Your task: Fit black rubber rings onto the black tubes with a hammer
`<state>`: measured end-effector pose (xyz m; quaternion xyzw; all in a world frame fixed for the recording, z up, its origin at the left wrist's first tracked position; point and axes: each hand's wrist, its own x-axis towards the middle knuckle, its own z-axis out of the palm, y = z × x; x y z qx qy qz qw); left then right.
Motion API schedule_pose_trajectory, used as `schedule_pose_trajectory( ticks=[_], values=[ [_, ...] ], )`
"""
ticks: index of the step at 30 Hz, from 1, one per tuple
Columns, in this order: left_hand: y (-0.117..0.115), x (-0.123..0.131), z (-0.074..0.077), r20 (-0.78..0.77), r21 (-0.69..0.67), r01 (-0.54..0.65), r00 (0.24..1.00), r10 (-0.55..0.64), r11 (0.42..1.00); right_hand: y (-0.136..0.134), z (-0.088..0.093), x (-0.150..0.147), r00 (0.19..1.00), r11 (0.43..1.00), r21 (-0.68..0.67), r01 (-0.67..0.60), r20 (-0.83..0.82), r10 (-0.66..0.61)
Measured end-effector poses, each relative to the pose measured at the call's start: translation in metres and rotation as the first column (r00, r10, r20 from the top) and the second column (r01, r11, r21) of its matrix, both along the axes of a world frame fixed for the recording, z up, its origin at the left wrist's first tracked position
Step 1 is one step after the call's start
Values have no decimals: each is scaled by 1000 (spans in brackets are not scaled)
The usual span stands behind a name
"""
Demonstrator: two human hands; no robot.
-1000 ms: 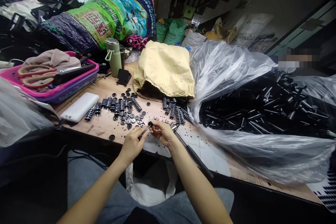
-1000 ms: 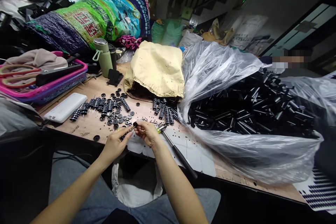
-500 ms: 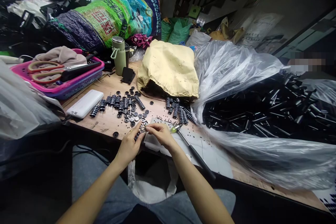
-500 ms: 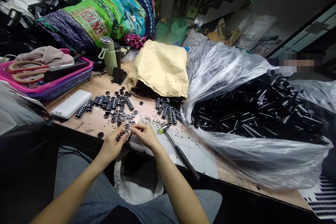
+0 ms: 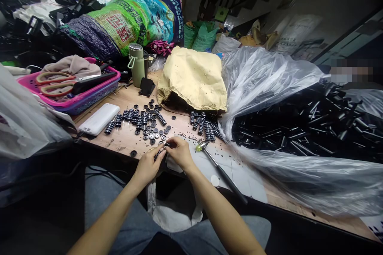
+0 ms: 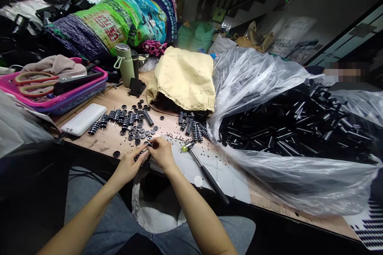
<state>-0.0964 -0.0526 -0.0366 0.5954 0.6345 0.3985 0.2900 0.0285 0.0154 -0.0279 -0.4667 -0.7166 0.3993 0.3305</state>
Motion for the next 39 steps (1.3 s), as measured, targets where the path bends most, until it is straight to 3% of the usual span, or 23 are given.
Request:
schedule_pose_trajectory(
  ticks=[8, 12, 15, 18, 20, 23, 25, 27, 31, 33, 35, 39],
  values=[
    [-2, -1, -4, -59, -37, 63, 996, -65, 997, -2, -3, 3, 998, 994, -111, 24, -61, -31],
    [-1, 1, -5, -48, -27, 51, 997, -52, 998, -9, 1, 3, 998, 998, -62, 18, -61, -21],
    [-3, 0, -5, 5, 17, -8, 1000, 8, 1000, -15, 4, 3, 993, 994, 52, -99, -67, 102],
    [-9, -14, -3, 78, 65, -173, 983, 168, 983, -18, 5, -10, 960, 934, 232, -273, -1, 281],
    [-15, -31, 0, 149, 74, -354, 929, 340, 932, -18, 4, -27, 945, 881, 340, -328, 123, 303],
    [-22, -62, 6, 257, 70, -560, 810, 528, 825, -16, -2, -59, 846, 743, 425, -516, 389, 365],
    [-25, -76, 9, 296, 76, -600, 776, 557, 796, -12, -9, -74, 758, 658, 407, -633, 500, 419],
    [-24, -78, 11, 273, 71, -571, 800, 534, 818, -5, -14, -79, 766, 680, 392, -619, 493, 413],
    [-16, -54, 8, 94, 55, -291, 954, 285, 955, 11, -13, -56, 940, 894, 327, -305, 253, 228],
    [-9, -36, 6, 20, 49, -148, 989, 147, 988, 14, -6, -39, 982, 950, 252, -184, 93, 166],
    [-4, -21, 4, -21, 35, -78, 997, 78, 996, 13, 2, -24, 989, 966, 215, -146, 0, 149],
    [3, -4, 3, -55, 21, -44, 997, 45, 999, 3, 12, -6, 993, 972, 210, -108, -22, 116]
  ],
)
